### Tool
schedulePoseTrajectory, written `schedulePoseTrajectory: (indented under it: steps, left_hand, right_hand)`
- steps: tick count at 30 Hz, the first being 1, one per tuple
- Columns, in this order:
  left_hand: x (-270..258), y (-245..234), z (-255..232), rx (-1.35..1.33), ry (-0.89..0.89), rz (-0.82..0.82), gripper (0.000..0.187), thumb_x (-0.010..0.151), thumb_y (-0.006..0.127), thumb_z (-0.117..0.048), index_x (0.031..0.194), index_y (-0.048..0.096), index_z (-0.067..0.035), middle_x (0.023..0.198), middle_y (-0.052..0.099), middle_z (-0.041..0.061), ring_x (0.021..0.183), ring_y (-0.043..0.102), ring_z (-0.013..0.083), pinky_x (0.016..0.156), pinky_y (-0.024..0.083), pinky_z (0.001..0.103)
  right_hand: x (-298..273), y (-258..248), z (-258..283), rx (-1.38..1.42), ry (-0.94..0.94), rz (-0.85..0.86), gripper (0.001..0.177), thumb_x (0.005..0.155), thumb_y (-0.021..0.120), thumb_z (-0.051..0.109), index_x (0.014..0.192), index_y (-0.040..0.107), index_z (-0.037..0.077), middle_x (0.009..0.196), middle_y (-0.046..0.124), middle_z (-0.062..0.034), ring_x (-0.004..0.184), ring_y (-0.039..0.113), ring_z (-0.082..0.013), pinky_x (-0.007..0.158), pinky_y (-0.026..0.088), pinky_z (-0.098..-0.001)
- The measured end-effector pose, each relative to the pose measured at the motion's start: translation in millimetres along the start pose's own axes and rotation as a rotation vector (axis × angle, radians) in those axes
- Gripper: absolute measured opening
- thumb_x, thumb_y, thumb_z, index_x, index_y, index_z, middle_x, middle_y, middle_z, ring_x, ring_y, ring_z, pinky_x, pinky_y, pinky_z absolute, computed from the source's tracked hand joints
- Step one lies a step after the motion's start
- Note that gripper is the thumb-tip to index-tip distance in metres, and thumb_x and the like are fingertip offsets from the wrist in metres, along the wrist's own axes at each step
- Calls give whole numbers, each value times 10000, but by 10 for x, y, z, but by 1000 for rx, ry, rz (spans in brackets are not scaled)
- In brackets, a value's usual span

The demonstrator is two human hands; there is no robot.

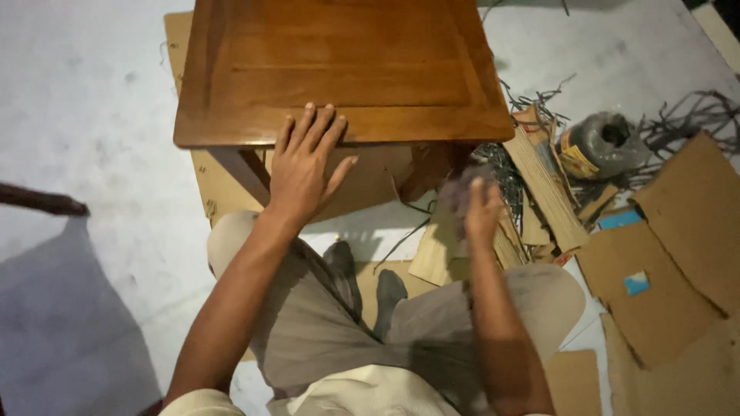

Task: Sanding a wooden chair and then wrapping its legs with cardboard and tying them with string.

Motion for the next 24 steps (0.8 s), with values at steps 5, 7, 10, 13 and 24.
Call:
schedulePoseTrajectory:
  steps: [5, 7, 10, 13, 24]
  left_hand:
    - [-18, 35, -50, -13, -26, 44, 614, 990, 727, -357, 1499, 537, -69, 1595, 467, 153, 1515, 353, 365, 1243, 231, 542]
    - [-30, 50, -67, 9, -31, 45, 620, 995, 716, -363, 1509, 527, -73, 1600, 458, 149, 1518, 347, 362, 1245, 225, 542]
    - [-29, 59, -72, 36, -32, 60, 632, 1002, 698, -373, 1529, 505, -82, 1610, 442, 142, 1525, 334, 357, 1250, 213, 540]
    - [-31, 21, -99, 25, -40, 78, 644, 999, 688, -382, 1538, 492, -89, 1615, 435, 138, 1528, 327, 352, 1253, 214, 534]
    - [-111, -235, 308, -29, -179, -155, 513, 1016, 734, -370, 1421, 619, -77, 1559, 513, 167, 1506, 383, 379, 1251, 243, 557]
  right_hand:
    - [-864, 727, -1046, -159, 566, 632, 682, 901, 682, 477, 1383, 617, -1, 1320, 692, -174, 1189, 650, -287, 995, 505, -433]
    - [-1025, 994, -1172, -120, 578, 663, 757, 883, 705, 487, 1422, 556, -22, 1351, 670, -186, 1209, 646, -290, 1008, 512, -433]
    - [-1084, 1403, -1272, -31, 564, 690, 877, 868, 734, 515, 1483, 461, -48, 1419, 602, -196, 1261, 609, -284, 1036, 496, -427]
    - [-987, 1568, -693, 15, 583, 698, 945, 941, 740, 536, 1548, 306, -44, 1477, 487, -196, 1295, 521, -253, 1042, 442, -409]
    - [-286, 776, 1291, 203, -38, 325, 301, 1059, 565, 322, 1163, 657, 55, 1031, 757, -46, 857, 731, -131, 735, 616, -280]
Point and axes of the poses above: each hand's wrist, its own x-axis towards the middle knuckle, its own y-axis out of the palm, z = x × y, the point moved 5 cm from there along x, towards the middle knuckle
